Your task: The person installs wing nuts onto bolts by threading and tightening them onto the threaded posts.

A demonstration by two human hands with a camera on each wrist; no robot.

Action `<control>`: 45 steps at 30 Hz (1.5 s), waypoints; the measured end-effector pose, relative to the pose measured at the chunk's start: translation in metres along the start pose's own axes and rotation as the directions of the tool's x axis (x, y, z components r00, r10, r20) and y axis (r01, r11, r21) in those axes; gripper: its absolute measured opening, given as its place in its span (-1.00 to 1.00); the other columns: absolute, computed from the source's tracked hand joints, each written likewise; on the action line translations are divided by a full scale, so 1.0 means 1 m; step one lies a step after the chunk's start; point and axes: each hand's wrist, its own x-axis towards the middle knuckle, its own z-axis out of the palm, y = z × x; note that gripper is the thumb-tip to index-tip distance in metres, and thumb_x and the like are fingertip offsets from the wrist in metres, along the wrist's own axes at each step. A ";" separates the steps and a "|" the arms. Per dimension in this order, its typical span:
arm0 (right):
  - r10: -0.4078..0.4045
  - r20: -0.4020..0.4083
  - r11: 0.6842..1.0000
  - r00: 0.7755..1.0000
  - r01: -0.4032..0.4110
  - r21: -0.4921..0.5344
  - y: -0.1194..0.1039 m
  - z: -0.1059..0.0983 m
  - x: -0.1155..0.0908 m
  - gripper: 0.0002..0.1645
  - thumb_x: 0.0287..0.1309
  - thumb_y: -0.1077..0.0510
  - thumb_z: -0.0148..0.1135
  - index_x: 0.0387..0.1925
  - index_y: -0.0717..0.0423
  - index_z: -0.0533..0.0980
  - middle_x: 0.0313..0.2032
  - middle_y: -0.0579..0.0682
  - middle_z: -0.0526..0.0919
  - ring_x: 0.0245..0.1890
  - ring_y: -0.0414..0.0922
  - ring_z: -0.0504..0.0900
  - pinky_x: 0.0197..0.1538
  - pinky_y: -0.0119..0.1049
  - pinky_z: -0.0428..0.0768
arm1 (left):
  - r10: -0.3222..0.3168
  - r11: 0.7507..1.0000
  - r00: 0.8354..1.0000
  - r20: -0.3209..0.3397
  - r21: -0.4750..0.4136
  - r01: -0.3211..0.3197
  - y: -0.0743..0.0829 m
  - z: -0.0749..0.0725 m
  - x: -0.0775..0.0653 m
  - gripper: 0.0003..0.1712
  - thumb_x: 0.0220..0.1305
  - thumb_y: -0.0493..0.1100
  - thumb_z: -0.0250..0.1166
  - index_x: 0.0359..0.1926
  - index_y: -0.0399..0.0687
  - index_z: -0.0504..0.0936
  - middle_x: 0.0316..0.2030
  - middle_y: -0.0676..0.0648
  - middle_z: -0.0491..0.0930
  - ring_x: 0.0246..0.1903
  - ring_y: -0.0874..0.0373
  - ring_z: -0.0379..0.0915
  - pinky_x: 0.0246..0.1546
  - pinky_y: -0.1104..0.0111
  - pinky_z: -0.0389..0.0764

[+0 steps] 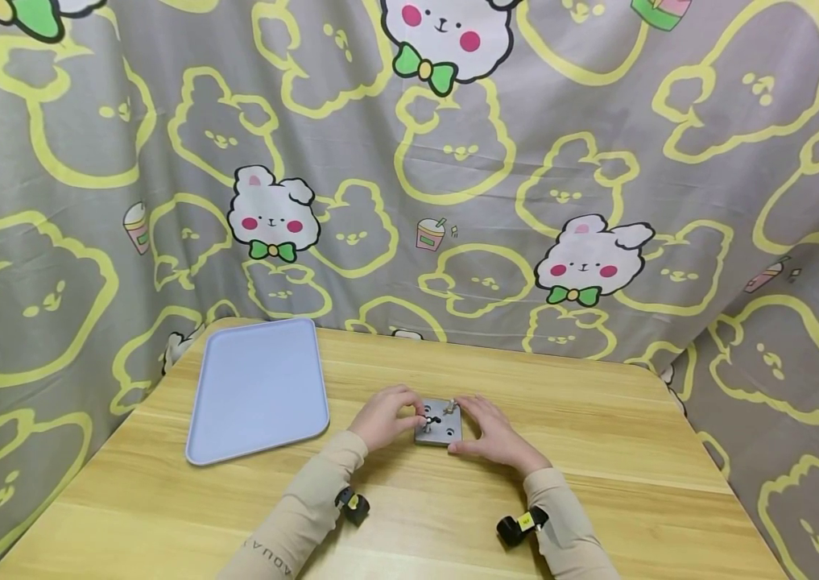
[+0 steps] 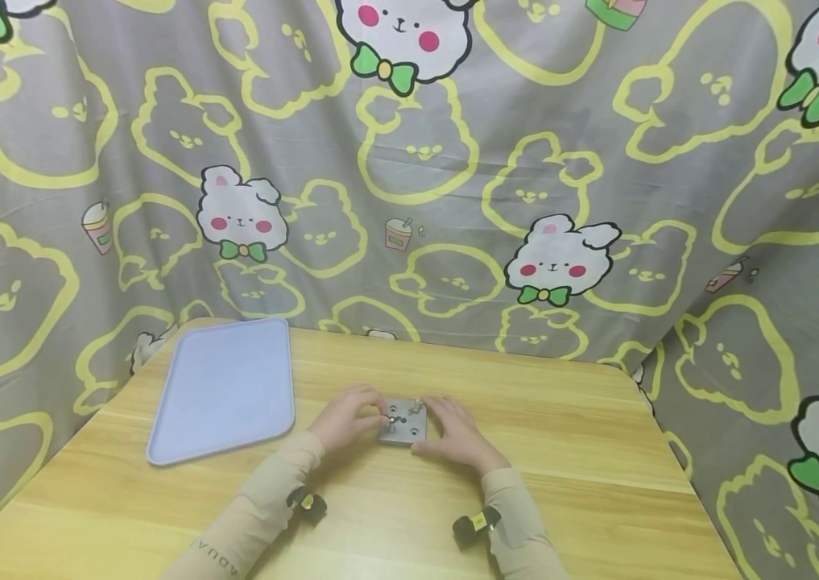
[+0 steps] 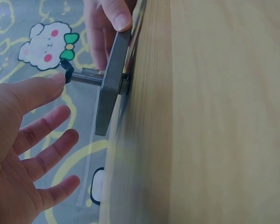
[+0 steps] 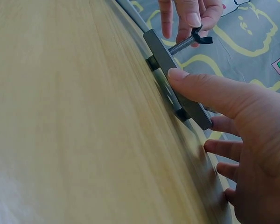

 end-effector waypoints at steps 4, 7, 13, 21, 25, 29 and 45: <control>-0.001 0.001 1.000 1.000 0.001 -0.001 0.001 0.001 0.000 0.10 -0.04 -0.29 0.41 0.45 0.05 0.19 0.44 0.15 0.25 0.50 0.24 0.00 0.47 0.31 -0.03 | -0.010 1.000 1.000 0.008 0.002 0.010 0.000 0.000 0.000 -0.90 0.18 -0.05 0.38 -0.34 0.10 0.63 -0.19 0.07 0.66 -0.09 0.13 0.58 0.05 0.20 0.60; -0.004 -0.002 1.000 1.000 0.004 0.003 0.001 0.001 0.000 0.11 -0.04 -0.29 0.41 0.44 0.06 0.19 0.43 0.16 0.26 0.50 0.25 0.00 0.47 0.31 -0.03 | -0.017 1.000 1.000 0.014 0.001 0.017 0.000 0.000 -0.001 -0.91 0.19 -0.05 0.37 -0.33 0.10 0.63 -0.18 0.06 0.67 -0.08 0.12 0.58 0.06 0.20 0.59; -0.005 -0.005 1.000 1.000 0.005 -0.001 0.000 0.000 0.000 0.10 -0.04 -0.28 0.42 0.45 0.05 0.19 0.43 0.16 0.25 0.50 0.25 0.01 0.47 0.31 -0.03 | -0.033 0.999 0.999 0.024 -0.014 0.034 0.001 -0.001 0.000 -0.90 0.20 -0.05 0.36 -0.34 0.08 0.63 -0.20 0.05 0.67 -0.09 0.12 0.58 0.07 0.20 0.59; 0.003 -0.001 1.000 1.000 -0.003 -0.009 0.000 0.001 0.000 0.10 -0.03 -0.27 0.41 0.45 0.03 0.18 0.45 0.14 0.23 0.51 0.23 -0.02 0.47 0.31 -0.04 | -0.057 0.998 0.997 0.045 -0.037 0.059 0.003 -0.002 0.000 -0.86 0.19 -0.04 0.38 -0.26 0.08 0.65 -0.16 0.06 0.67 -0.06 0.10 0.58 0.06 0.19 0.59; -0.010 -0.009 1.000 1.000 0.010 -0.017 -0.001 0.001 0.000 0.10 -0.02 -0.27 0.41 0.45 0.05 0.18 0.44 0.15 0.24 0.50 0.25 0.00 0.46 0.32 -0.03 | -0.060 0.997 0.996 0.071 -0.034 0.063 0.004 -0.002 0.000 -0.77 0.16 -0.02 0.40 -0.17 0.07 0.67 -0.12 0.05 0.67 -0.03 0.10 0.58 0.10 0.17 0.57; -0.008 -0.007 1.000 1.000 0.008 -0.012 -0.002 0.000 -0.001 0.10 -0.02 -0.28 0.40 0.45 0.06 0.17 0.44 0.15 0.23 0.50 0.25 0.00 0.46 0.33 -0.04 | -0.067 0.998 0.994 0.091 -0.012 0.068 0.007 0.000 0.000 -0.74 0.16 0.02 0.39 -0.15 0.07 0.67 -0.09 0.04 0.68 -0.01 0.10 0.58 0.13 0.15 0.55; 0.008 -0.006 1.000 1.000 -0.008 -0.002 -0.001 0.001 -0.001 0.10 -0.03 -0.30 0.40 0.45 0.04 0.18 0.45 0.13 0.24 0.51 0.23 -0.01 0.47 0.31 -0.04 | -0.081 0.997 0.992 0.096 -0.002 0.081 0.011 0.006 0.003 -0.84 0.20 -0.02 0.37 -0.22 0.08 0.66 -0.16 0.07 0.66 -0.07 0.11 0.58 0.04 0.21 0.58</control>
